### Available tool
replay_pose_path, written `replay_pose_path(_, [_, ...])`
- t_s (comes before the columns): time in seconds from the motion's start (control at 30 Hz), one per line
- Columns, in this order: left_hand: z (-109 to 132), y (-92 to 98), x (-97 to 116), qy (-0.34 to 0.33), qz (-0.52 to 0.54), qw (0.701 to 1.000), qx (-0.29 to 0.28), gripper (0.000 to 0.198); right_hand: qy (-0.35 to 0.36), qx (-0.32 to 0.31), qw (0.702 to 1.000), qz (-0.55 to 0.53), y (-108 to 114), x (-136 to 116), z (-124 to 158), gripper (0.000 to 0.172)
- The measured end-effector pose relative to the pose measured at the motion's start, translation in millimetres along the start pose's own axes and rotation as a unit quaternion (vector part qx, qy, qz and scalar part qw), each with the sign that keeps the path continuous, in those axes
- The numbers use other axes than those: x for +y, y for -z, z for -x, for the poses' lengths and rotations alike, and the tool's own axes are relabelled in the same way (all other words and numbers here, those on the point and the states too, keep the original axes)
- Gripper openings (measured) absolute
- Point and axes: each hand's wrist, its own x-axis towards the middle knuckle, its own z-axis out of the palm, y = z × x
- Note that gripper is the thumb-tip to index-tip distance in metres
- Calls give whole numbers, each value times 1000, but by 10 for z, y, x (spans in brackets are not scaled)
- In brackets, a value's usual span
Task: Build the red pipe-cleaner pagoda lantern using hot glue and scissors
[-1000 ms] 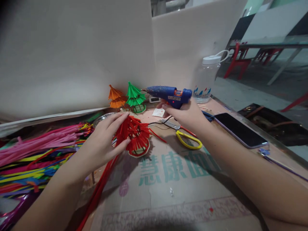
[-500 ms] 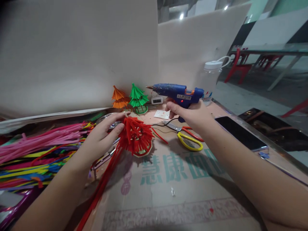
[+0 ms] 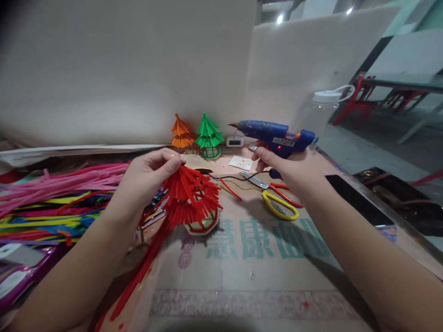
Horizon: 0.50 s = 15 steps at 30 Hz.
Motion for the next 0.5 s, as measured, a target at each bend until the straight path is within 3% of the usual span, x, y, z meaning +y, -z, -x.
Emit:
replay_pose_path(0.2, [-130,43,-146,131,116,984,17,51,-11,-1,999,-36,3,58,-15,25])
replay_pose_path(0.5, [-155,74,-156,140,149,979,18,55,-13,-20,999,-26,-11,46,-1,27])
